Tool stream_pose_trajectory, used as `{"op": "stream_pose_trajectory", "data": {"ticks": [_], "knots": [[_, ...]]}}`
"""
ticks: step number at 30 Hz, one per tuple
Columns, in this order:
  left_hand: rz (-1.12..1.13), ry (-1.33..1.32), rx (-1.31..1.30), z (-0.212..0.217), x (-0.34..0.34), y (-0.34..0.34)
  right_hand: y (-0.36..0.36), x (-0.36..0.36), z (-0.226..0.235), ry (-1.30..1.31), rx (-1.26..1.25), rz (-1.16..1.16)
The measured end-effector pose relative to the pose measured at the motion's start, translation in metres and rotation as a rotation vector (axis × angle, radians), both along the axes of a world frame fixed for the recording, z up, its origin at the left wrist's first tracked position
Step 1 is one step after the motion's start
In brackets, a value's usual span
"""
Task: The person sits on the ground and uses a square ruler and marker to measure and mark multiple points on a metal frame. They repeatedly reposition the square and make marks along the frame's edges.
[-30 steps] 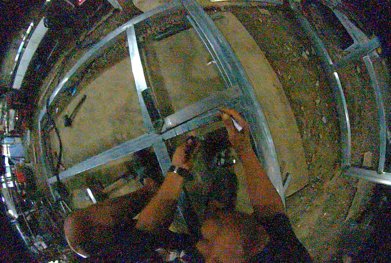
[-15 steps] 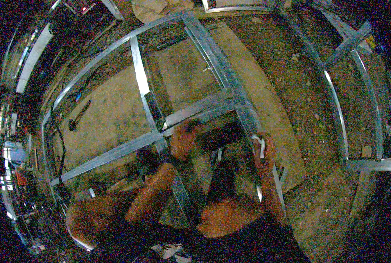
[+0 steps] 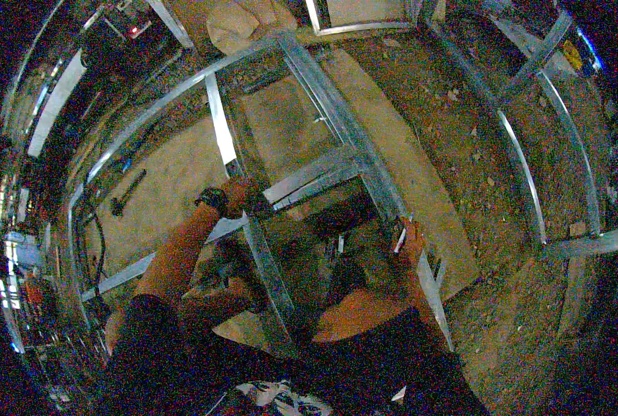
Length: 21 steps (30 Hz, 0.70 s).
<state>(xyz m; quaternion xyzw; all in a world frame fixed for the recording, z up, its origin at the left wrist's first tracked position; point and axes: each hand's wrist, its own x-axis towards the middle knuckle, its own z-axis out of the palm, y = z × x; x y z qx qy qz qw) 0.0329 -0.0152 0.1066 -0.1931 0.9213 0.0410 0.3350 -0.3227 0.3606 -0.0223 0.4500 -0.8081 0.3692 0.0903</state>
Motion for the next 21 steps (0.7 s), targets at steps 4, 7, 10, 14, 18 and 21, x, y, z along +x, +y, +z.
{"op": "stream_pose_trajectory", "data": {"ticks": [4,7,10,14,18,21], "knots": [[-0.123,0.083,-0.049,-0.008,0.014,0.001,-0.004,0.019,0.02,0.016,-0.048,-0.073],[-0.173,0.194,-0.02,-0.011,0.029,0.011,-0.004,0.035,0.05,0.124,-0.128,-0.089],[0.042,0.28,0.095,-0.013,0.035,0.027,0.002,0.047,0.051,-0.035,-0.222,0.024],[0.275,0.578,0.202,-0.044,-0.003,0.062,-0.005,0.073,0.015,-0.31,-0.352,0.168],[0.506,0.679,-0.037,-0.077,-0.025,0.127,-0.055,0.136,0.031,-1.001,-0.303,0.222],[0.578,0.777,-0.003,-0.078,-0.042,0.147,-0.081,0.152,0.026,-1.452,-0.166,0.204]]}}
